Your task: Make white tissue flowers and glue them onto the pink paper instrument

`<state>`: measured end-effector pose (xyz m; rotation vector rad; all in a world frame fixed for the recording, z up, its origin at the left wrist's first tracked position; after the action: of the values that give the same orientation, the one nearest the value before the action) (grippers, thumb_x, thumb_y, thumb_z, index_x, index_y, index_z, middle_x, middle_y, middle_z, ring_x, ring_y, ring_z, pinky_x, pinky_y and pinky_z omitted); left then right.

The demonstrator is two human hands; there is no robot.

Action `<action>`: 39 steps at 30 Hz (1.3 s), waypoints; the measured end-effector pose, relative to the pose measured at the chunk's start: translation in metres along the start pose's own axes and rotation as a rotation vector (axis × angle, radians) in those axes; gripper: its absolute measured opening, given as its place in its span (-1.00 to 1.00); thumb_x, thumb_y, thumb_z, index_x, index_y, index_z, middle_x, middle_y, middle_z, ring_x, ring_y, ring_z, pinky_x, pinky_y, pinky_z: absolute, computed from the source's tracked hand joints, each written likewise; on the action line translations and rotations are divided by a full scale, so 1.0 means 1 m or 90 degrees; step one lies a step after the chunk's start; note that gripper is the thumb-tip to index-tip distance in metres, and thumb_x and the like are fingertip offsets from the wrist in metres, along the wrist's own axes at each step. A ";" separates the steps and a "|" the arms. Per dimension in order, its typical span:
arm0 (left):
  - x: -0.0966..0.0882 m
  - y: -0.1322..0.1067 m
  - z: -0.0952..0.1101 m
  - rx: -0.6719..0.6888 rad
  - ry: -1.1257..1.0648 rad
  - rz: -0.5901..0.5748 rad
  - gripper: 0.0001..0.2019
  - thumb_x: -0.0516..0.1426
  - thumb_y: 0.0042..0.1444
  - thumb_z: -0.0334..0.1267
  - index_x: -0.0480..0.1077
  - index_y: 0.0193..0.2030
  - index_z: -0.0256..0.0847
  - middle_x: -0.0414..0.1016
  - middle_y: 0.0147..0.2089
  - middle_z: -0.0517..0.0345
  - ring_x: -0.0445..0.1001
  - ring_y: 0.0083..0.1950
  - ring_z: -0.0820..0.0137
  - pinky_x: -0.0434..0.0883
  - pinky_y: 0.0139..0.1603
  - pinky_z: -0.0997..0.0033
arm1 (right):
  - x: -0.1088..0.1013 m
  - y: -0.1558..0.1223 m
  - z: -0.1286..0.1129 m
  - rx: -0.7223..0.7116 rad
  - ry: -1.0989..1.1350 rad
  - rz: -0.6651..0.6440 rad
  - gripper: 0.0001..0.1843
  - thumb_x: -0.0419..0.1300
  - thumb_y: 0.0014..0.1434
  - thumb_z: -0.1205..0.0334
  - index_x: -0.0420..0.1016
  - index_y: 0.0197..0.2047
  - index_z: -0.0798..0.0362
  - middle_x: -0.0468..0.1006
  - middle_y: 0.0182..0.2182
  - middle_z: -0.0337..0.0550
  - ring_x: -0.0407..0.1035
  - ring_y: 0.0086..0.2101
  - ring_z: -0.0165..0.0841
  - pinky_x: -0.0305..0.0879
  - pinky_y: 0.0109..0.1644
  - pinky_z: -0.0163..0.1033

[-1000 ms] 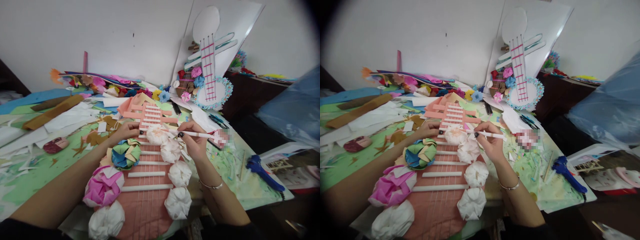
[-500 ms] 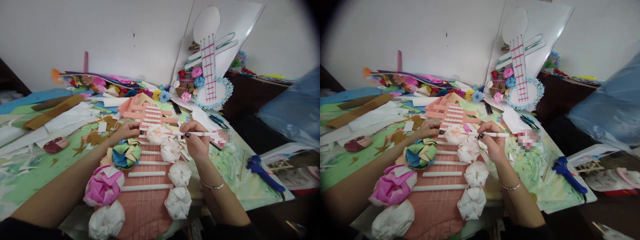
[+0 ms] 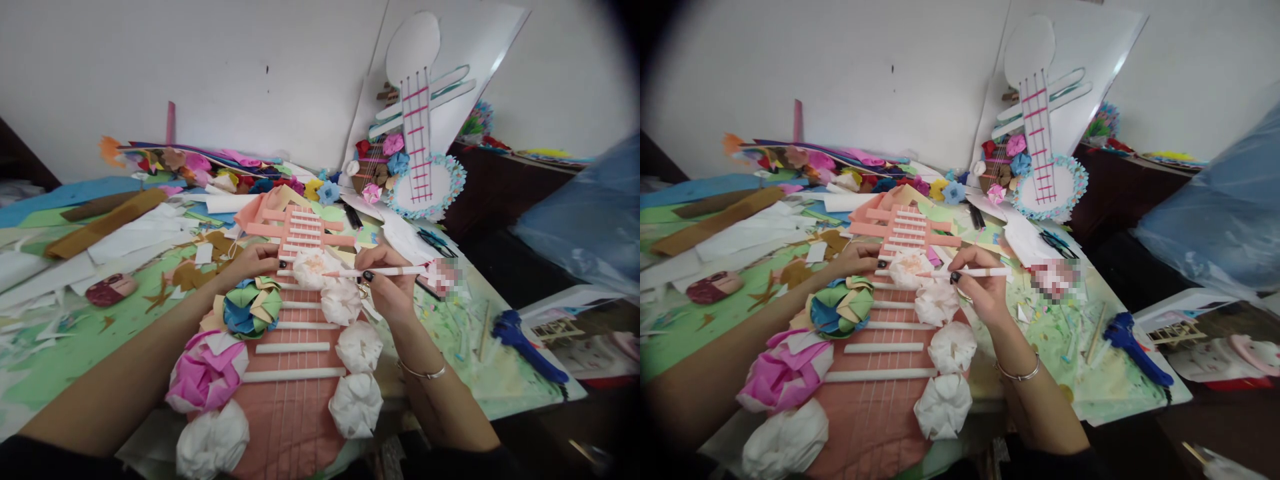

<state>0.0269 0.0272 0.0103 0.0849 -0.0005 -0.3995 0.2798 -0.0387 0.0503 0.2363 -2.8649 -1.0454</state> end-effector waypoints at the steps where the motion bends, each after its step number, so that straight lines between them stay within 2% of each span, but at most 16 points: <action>1: 0.000 0.000 0.000 0.000 0.000 -0.001 -0.70 0.32 -0.20 -0.22 0.61 -0.26 -0.25 0.60 -0.35 0.09 0.55 -0.24 0.26 0.45 -0.29 0.49 | 0.001 0.000 0.000 0.002 -0.003 -0.010 -0.91 0.24 0.05 0.21 0.51 -0.34 0.01 0.42 -0.48 -0.23 0.25 -0.46 -0.39 0.09 -0.42 -0.25; 10: -0.001 0.003 0.000 -0.001 0.007 0.005 -0.70 0.35 -0.23 -0.21 0.61 -0.30 -0.27 0.58 -0.38 0.08 0.53 -0.31 0.26 0.43 -0.36 0.49 | 0.004 0.000 0.000 0.011 -0.024 -0.053 -0.93 0.27 0.08 0.27 0.54 -0.30 0.01 0.46 -0.41 -0.22 0.30 -0.40 -0.39 0.15 -0.37 -0.26; 15: 0.000 0.002 0.002 0.001 0.007 0.004 -0.71 0.34 -0.22 -0.20 0.61 -0.30 -0.26 0.59 -0.38 0.08 0.53 -0.29 0.26 0.42 -0.35 0.51 | 0.004 0.001 0.000 0.020 -0.002 -0.024 -0.93 0.27 0.04 0.27 0.54 -0.34 0.03 0.46 -0.44 -0.21 0.29 -0.44 -0.39 0.13 -0.41 -0.26; 18: 0.000 0.002 0.002 -0.002 0.008 0.008 -0.72 0.34 -0.22 -0.21 0.61 -0.31 -0.26 0.59 -0.37 0.08 0.52 -0.30 0.28 0.41 -0.35 0.51 | -0.001 0.006 -0.003 0.015 0.033 0.030 -0.94 0.24 0.00 0.25 0.52 -0.39 0.02 0.42 -0.52 -0.24 0.27 -0.48 -0.40 0.14 -0.42 -0.25; 21: -0.001 0.004 -0.001 -0.005 0.008 0.018 -0.73 0.34 -0.26 -0.23 0.61 -0.34 -0.28 0.58 -0.40 0.08 0.51 -0.33 0.29 0.40 -0.37 0.50 | -0.011 0.013 -0.005 0.004 0.091 0.136 -0.96 0.18 -0.02 0.24 0.45 -0.46 0.00 0.32 -0.60 -0.29 0.23 -0.51 -0.42 0.17 -0.40 -0.25; 24: -0.006 0.009 -0.003 -0.001 0.004 0.042 -0.76 0.33 -0.28 -0.25 0.60 -0.39 -0.28 0.56 -0.44 0.09 0.50 -0.37 0.31 0.39 -0.40 0.50 | -0.026 0.019 0.001 0.024 0.140 0.238 -0.94 0.17 -0.02 0.24 0.38 -0.49 0.00 0.25 -0.60 -0.33 0.17 -0.54 -0.47 0.22 -0.38 -0.26; 27: -0.016 0.013 0.000 0.012 -0.008 0.089 -0.77 0.34 -0.34 -0.27 0.59 -0.43 -0.27 0.55 -0.48 0.11 0.49 -0.39 0.30 0.39 -0.40 0.48 | -0.043 0.024 0.010 0.047 0.177 0.306 -0.92 0.17 0.01 0.21 0.35 -0.45 -0.01 0.21 -0.58 -0.38 0.11 -0.59 -0.52 0.24 -0.41 -0.29; 31: -0.029 0.009 0.012 0.065 -0.049 0.186 -0.67 0.33 -0.27 -0.22 0.58 -0.29 -0.30 0.57 -0.42 0.11 0.48 -0.38 0.33 0.36 -0.39 0.49 | -0.065 0.028 0.016 0.050 0.220 0.387 -0.89 0.22 -0.02 0.21 0.36 -0.38 -0.01 0.27 -0.54 -0.41 0.13 -0.61 -0.57 0.22 -0.46 -0.33; 34: -0.031 0.002 0.020 0.123 -0.092 0.258 -0.59 0.32 -0.17 -0.14 0.53 -0.15 -0.30 0.55 -0.42 0.16 0.46 -0.41 0.40 0.33 -0.39 0.51 | -0.079 0.030 0.014 0.039 0.239 0.432 -0.88 0.23 0.00 0.21 0.38 -0.35 -0.01 0.32 -0.53 -0.42 0.14 -0.62 -0.58 0.21 -0.49 -0.36; 36: -0.029 -0.001 0.022 0.152 -0.119 0.286 -0.56 0.31 -0.14 -0.12 0.50 -0.10 -0.29 0.52 -0.45 0.20 0.41 -0.46 0.45 0.31 -0.42 0.52 | -0.086 0.030 0.012 0.033 0.248 0.454 -0.86 0.22 0.02 0.18 0.41 -0.31 -0.01 0.38 -0.50 -0.40 0.17 -0.61 -0.58 0.23 -0.48 -0.37; 39: -0.027 0.000 0.018 0.172 -0.147 0.290 -0.56 0.33 -0.14 -0.11 0.49 -0.10 -0.26 0.49 -0.45 0.23 0.34 -0.52 0.52 0.27 -0.48 0.55 | -0.092 0.031 0.012 0.026 0.252 0.470 -0.82 0.22 0.03 0.15 0.44 -0.26 -0.01 0.45 -0.46 -0.36 0.23 -0.58 -0.57 0.27 -0.46 -0.37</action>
<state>0.0022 0.0363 0.0291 0.2983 -0.2971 0.0499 0.3653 0.0077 0.0588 -0.5166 -2.2964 -0.6864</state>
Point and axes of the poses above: each hand's wrist, its own y-axis towards the middle knuckle, its own x-axis out of the palm, z = x × y, the point moved 2 cm from there along y, towards the middle knuckle
